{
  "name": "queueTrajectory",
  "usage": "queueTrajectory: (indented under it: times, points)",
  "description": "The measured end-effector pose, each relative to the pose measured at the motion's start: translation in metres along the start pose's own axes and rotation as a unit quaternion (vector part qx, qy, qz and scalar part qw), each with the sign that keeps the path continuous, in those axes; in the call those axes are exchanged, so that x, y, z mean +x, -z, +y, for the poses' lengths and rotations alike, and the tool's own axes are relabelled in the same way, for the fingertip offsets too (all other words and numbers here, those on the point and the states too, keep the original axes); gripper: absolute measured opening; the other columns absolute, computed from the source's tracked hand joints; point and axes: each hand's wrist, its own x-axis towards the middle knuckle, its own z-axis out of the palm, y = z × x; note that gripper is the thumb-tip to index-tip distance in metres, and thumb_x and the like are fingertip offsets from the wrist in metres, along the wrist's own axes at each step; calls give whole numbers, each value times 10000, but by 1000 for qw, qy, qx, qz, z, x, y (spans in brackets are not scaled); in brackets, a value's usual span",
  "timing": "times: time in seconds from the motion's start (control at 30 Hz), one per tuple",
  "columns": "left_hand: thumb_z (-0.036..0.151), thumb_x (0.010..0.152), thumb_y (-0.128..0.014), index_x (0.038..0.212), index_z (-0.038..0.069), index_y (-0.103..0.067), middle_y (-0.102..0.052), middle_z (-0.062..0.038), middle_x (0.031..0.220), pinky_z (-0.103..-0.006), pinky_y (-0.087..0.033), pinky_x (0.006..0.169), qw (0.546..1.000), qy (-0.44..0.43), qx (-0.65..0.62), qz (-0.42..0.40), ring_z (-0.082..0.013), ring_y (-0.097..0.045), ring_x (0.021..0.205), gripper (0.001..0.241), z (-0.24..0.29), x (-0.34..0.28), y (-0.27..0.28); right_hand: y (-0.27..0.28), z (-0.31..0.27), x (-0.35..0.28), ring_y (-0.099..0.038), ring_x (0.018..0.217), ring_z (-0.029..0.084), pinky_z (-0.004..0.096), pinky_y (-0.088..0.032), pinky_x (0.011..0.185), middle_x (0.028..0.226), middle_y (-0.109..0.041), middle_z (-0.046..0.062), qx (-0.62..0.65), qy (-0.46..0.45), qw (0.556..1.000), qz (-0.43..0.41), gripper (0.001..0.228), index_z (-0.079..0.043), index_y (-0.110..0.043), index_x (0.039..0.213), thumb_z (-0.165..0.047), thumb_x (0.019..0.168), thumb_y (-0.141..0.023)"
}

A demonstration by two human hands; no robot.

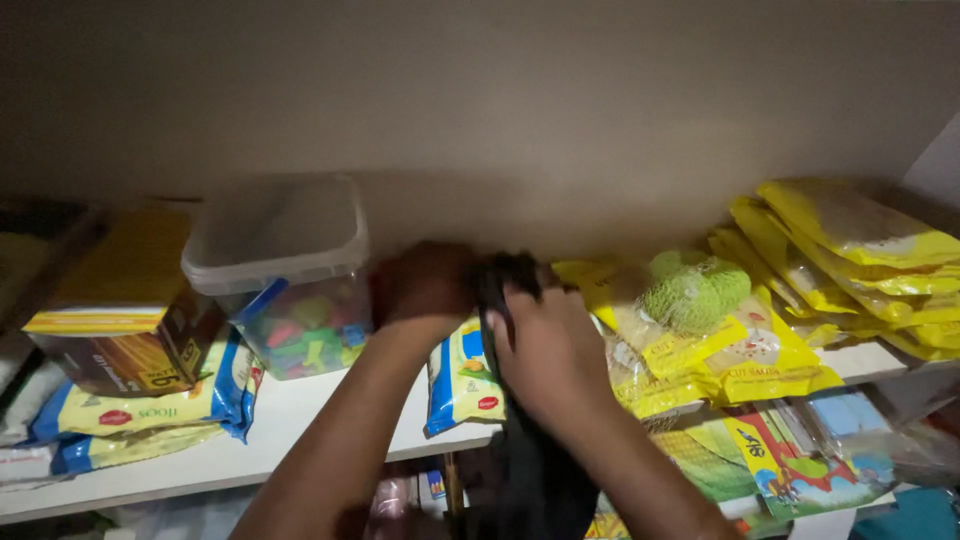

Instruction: The person wipes packaged food packets and a plastic container on a shop shelf using a black cloth, moving item by item along the shelf. They lift and turn the packets to wipe different sides and continue along the row of yellow packets.

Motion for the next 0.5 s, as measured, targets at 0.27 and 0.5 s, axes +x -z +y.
queueTrajectory:
  times: [0.27,0.5]
  points:
    - [264,947,-565,1059,95,-791,-742,-185,1146,-538,-571,894,998,10,60,-29,-374,-738,1028,304,5,-8,6,-22,22,-32,-563,1075,425,513,-499,866,1228,-567,220,50,96,987,122,543,-116,-640,1295,-160,763,-740]
    - [416,997,-539,1132,189,-755,-709,-162,1161,-558,-527,895,1000,13,27,6,-392,-693,1046,341,11,-24,14,-56,43,62,-614,1034,458,539,-504,881,1177,-634,245,-10,92,984,154,359,-81,-651,1220,-197,883,-615]
